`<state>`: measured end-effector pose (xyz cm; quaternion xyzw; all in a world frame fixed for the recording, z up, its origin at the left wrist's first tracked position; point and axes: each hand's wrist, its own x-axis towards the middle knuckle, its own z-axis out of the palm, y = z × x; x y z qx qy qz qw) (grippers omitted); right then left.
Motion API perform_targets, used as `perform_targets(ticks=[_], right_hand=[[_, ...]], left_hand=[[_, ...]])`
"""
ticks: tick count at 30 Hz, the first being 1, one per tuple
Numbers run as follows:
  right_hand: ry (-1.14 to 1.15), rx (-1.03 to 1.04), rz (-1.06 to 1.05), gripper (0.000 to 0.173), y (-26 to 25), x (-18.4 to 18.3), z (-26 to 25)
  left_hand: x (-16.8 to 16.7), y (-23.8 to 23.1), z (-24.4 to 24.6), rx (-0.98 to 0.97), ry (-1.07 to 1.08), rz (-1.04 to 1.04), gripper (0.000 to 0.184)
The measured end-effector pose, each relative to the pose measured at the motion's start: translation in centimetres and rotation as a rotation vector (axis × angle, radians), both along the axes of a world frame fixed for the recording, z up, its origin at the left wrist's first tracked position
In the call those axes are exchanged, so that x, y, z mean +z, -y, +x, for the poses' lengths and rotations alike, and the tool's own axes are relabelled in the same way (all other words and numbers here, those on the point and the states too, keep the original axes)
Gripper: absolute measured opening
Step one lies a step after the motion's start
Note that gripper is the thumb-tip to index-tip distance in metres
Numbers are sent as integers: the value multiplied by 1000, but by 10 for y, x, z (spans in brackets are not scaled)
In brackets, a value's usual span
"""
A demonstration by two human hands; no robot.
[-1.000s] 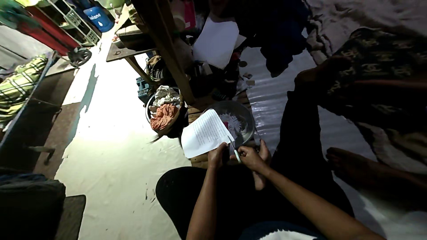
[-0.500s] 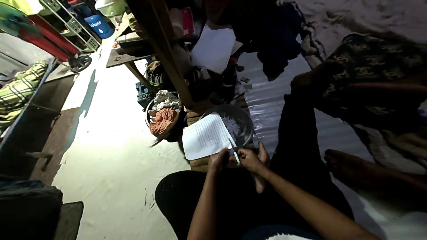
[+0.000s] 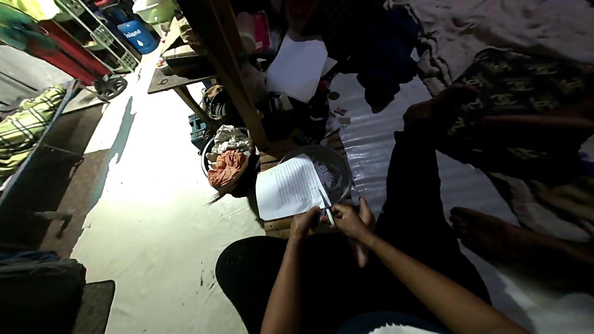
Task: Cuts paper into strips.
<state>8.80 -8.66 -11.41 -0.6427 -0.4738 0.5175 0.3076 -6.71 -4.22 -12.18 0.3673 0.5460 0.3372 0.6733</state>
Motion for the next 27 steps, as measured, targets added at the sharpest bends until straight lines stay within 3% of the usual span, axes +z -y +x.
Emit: perform_targets(ticks=[12, 18, 23, 27], right_hand=[[-45, -80, 42, 23, 1, 4, -5], [21, -73, 22, 30, 1, 3, -5], [-29, -80, -6, 24, -2, 11, -3], [-2, -55, -42, 23, -4, 16, -1]], left_hand=[[6, 6, 1, -42, -38, 33, 12], [3, 5, 1, -26, -105, -12, 19], [1, 8, -1, -90, -2, 116, 8], [0, 9, -1, -100, -26, 139, 13]])
